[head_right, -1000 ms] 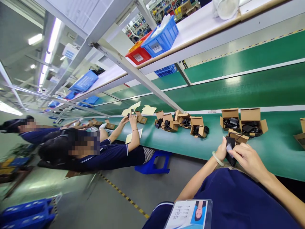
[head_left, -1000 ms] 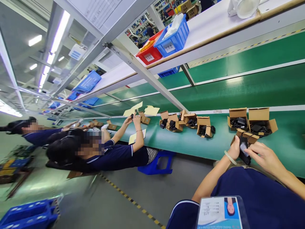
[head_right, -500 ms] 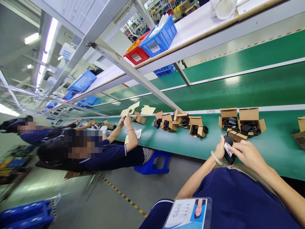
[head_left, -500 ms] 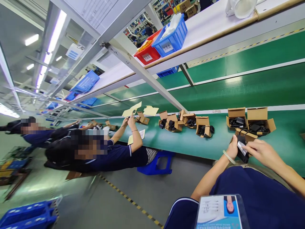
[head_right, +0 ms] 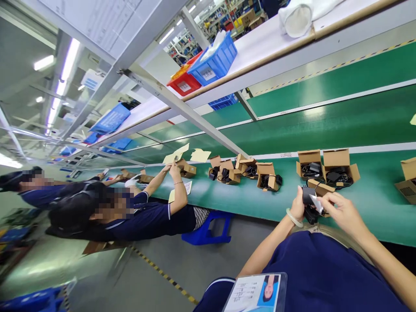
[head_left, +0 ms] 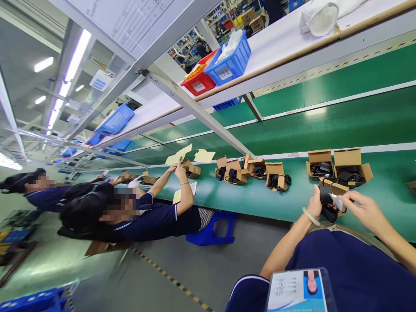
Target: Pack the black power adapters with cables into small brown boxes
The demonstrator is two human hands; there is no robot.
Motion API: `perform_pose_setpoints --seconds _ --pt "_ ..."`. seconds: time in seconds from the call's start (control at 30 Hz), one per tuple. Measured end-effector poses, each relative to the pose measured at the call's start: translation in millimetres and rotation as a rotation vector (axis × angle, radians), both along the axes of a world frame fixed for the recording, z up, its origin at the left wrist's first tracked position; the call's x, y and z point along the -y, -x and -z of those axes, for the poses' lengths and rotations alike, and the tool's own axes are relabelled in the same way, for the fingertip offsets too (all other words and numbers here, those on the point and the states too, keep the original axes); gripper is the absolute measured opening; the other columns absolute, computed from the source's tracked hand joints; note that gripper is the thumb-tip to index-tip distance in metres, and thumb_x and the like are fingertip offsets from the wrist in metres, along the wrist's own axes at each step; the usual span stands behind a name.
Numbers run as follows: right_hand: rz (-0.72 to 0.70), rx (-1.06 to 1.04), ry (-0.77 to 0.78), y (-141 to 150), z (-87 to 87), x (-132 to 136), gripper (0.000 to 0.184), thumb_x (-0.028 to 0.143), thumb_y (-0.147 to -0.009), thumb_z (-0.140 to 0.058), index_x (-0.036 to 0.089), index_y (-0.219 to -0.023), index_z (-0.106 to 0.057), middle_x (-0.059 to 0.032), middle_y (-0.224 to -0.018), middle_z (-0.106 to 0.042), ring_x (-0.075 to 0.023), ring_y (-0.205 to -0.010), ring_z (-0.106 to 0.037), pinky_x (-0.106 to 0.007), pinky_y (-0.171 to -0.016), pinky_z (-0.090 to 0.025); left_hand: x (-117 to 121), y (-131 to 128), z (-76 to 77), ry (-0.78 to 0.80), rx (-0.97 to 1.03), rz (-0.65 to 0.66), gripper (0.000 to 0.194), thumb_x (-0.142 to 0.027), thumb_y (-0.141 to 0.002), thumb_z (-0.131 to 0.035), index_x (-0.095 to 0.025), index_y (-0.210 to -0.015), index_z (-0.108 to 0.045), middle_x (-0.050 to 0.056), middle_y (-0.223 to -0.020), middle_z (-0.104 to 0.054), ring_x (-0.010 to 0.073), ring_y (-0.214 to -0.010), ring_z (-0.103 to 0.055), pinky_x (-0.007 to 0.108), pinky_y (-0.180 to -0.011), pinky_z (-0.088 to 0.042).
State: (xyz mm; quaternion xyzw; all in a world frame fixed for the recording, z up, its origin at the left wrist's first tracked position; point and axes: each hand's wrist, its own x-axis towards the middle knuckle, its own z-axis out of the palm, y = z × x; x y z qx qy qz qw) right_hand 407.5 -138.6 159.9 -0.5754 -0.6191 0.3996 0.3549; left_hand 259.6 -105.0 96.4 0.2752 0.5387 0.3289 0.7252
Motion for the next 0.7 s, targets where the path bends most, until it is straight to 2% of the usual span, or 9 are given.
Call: perform_pose_setpoints --seconds 0.1,0.23,0.33,0.47,0.57,0.7 --pt "-0.062 0.137 0.035 8 21.7 -4 0.041 0.055 -0.086 -0.047 0.021 -0.062 -0.051 0.0002 -0.060 -0.052 -0.0155 -0.060 -0.047 -0.026 -0.058 -0.034 1 3 -8.6 -0.089 -0.139 0.054 0.087 -0.084 -0.073 -0.026 -0.009 -0.094 -0.066 0.013 -0.099 -0.067 0.0236 -0.098 -0.060 0.034 -0.095 -0.042" --pt "0.016 0.154 0.159 14 34.7 -8 0.042 0.059 -0.078 -0.056 0.020 -0.064 -0.047 0.0024 -0.057 -0.051 -0.0128 -0.055 -0.044 -0.025 -0.053 -0.028 1 10 -24.0 -0.152 -0.273 0.169 0.087 -0.081 -0.076 -0.021 -0.010 -0.096 -0.066 0.013 -0.102 -0.067 0.0237 -0.104 -0.058 0.035 -0.102 -0.038" --pt "0.047 -0.016 0.273 19 38.3 -13 0.045 0.060 -0.075 -0.058 0.018 -0.061 -0.049 0.0021 -0.056 -0.050 -0.0114 -0.054 -0.043 -0.024 -0.051 -0.027 -5 13 -26.8 -0.257 -0.340 0.197 0.087 -0.079 -0.079 -0.019 -0.008 -0.101 -0.064 0.016 -0.106 -0.066 0.0250 -0.111 -0.056 0.037 -0.106 -0.036" --pt "0.059 -0.419 0.359 25 47.2 -21 0.051 0.065 -0.067 -0.063 0.016 -0.059 -0.050 0.0041 -0.051 -0.042 -0.0087 -0.051 -0.035 -0.023 -0.049 -0.022 -18 14 -21.5 -0.388 -0.486 0.169 0.078 -0.075 -0.080 -0.028 -0.010 -0.110 -0.061 0.017 -0.118 -0.062 0.0255 -0.127 -0.044 0.038 -0.112 -0.028" --pt "0.102 -0.587 0.356 27 51.3 -23 0.057 0.070 -0.061 -0.065 0.016 -0.059 -0.049 0.0046 -0.052 -0.042 -0.0078 -0.051 -0.034 -0.022 -0.050 -0.022 -24 14 -15.3 -0.433 -0.517 0.210 0.080 -0.075 -0.080 -0.027 -0.011 -0.117 -0.058 0.016 -0.127 -0.056 0.0253 -0.132 -0.037 0.038 -0.114 -0.026" --pt "0.151 -0.685 0.286 26 49.6 -22 0.054 0.068 -0.065 -0.063 0.015 -0.062 -0.053 0.0018 -0.059 -0.050 -0.0098 -0.056 -0.041 -0.023 -0.054 -0.028 -29 15 -7.5 -0.482 -0.536 0.276 0.096 -0.082 -0.074 -0.018 -0.007 -0.126 -0.050 0.016 -0.138 -0.045 0.0257 -0.134 -0.034 0.035 -0.113 -0.028"
